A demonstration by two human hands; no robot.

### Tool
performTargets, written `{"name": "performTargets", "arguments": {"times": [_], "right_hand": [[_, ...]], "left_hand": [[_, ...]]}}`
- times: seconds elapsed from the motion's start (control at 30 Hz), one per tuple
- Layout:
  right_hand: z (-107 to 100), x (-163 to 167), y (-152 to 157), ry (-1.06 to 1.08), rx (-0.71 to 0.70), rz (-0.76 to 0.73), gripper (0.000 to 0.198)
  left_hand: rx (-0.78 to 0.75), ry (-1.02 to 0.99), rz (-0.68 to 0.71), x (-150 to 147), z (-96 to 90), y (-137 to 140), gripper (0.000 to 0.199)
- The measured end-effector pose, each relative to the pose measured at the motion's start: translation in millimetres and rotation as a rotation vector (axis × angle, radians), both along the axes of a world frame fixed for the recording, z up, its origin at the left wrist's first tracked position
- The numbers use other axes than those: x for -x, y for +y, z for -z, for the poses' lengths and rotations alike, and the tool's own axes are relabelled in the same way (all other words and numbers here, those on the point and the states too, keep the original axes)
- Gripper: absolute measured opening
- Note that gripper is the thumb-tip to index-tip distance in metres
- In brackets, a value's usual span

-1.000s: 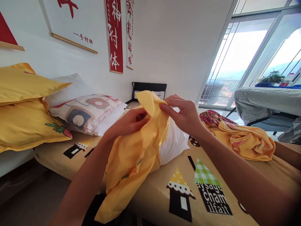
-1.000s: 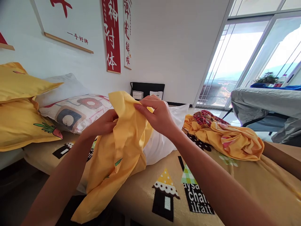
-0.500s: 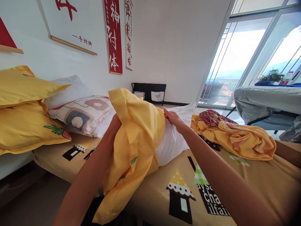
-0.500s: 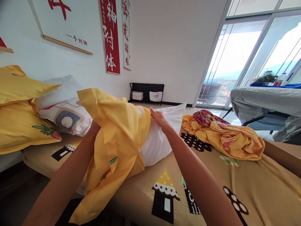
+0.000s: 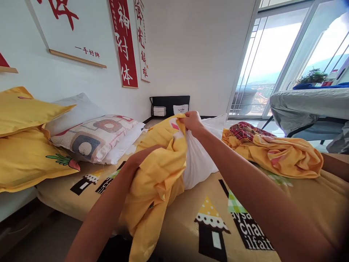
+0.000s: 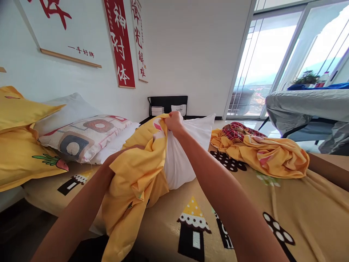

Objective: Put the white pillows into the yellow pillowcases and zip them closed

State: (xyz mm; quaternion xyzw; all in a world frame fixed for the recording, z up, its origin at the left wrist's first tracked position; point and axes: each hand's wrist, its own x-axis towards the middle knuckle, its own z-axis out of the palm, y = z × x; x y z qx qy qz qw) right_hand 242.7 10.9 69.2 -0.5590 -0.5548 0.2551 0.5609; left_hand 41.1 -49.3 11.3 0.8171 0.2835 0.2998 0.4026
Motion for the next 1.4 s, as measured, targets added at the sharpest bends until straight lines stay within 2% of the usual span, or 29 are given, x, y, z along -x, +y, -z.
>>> {"name": "performTargets", "arguments": {"times": [0.17,0.27,0.3,0.37,0.47,0.57,0.7,0.8,0.83,0.9,0.97,1.0,1.07,1.13,1.17,1.23,1.3,1.33,1.4], "right_hand": [[-25.9,10.5,-9.6,0.141,-0.152,-0.079,0.008],[-21.2,-8.2,-10.1,0.217,-0.272,-0.247,0.01],[-14.3,-19.1,-7.8,0.206,-0.279,-0.293,0.012],[6.8,-44.1,-0.8,0.145,-0.196,-0.292,0.018],[45.5,-78.6,6.2,0.099,0.011,-0.163,0.025],[75.5,-97.7,-1.9,0.124,0.101,-0.107,0.036],[102.1,-100.0,-35.0,0.239,0.122,-0.144,0.04],[123.3,-96.0,-62.6,0.351,0.147,-0.25,0.042],[129.6,-94.6,-70.8,0.341,0.139,-0.243,0.042],[137.2,-90.9,-86.7,0.205,0.039,-0.078,0.044],[136.4,-84.2,-104.2,0.008,-0.159,0.141,0.043],[133.3,-79.4,-114.2,-0.072,-0.252,0.183,0.037],[125.3,-67.1,-135.5,-0.219,-0.377,0.074,0.026],[120.1,-53.5,-154.1,-0.422,-0.456,-0.1,0.028],[119.8,-47.4,-160.6,-0.554,-0.511,-0.11,0.028],[123.7,-38.5,-166.0,-0.82,-0.638,0.038,0.029],[130.6,-34.8,-163.1,-0.985,-0.707,0.224,0.029],[133.6,-34.5,-160.0,-1.023,-0.719,0.271,0.028],[137.1,-35.6,-154.7,-1.036,-0.73,0.268,0.023]], "left_hand": [[-0.058,0.094,0.334,-29.8,-7.5,-15.1,0.019],[-0.138,0.108,0.361,-46.0,-1.8,-13.1,0.019],[-0.155,0.124,0.37,-50.3,3.2,-9.9,0.018],[-0.153,0.174,0.42,-56.8,16.7,-1.2,0.017],[-0.047,0.21,0.493,-61.5,38.7,11.3,0.013],[0.074,0.147,0.475,-62.0,51.3,17.4,0.013],[0.139,-0.005,0.453,-61.2,47.7,11.7,0.019],[0.188,-0.218,0.353,-60.5,38.5,1.8,0.027],[0.196,-0.287,0.312,-60.0,35.6,-1.2,0.029],[0.176,-0.37,0.233,-58.9,30.5,-5.9,0.031],[0.118,-0.38,0.155,-58.5,26.1,-9.2,0.033],[0.079,-0.369,0.116,-58.7,24.1,-10.7,0.035],[-0.011,-0.329,0.047,-60.2,20.5,-14.1,0.036],[-0.092,-0.277,0.009,-62.2,17.4,-18.4,0.036],[-0.127,-0.247,0.005,-62.9,15.9,-20.8,0.035],[-0.188,-0.189,0.018,-63.6,13.3,-25.9,0.033],[-0.24,-0.142,0.04,-62.8,10.6,-30.5,0.031],[-0.265,-0.122,0.045,-62.0,9.0,-32.5,0.03],[-0.318,-0.085,0.038,-59.5,5.2,-35.9,0.029]]}}
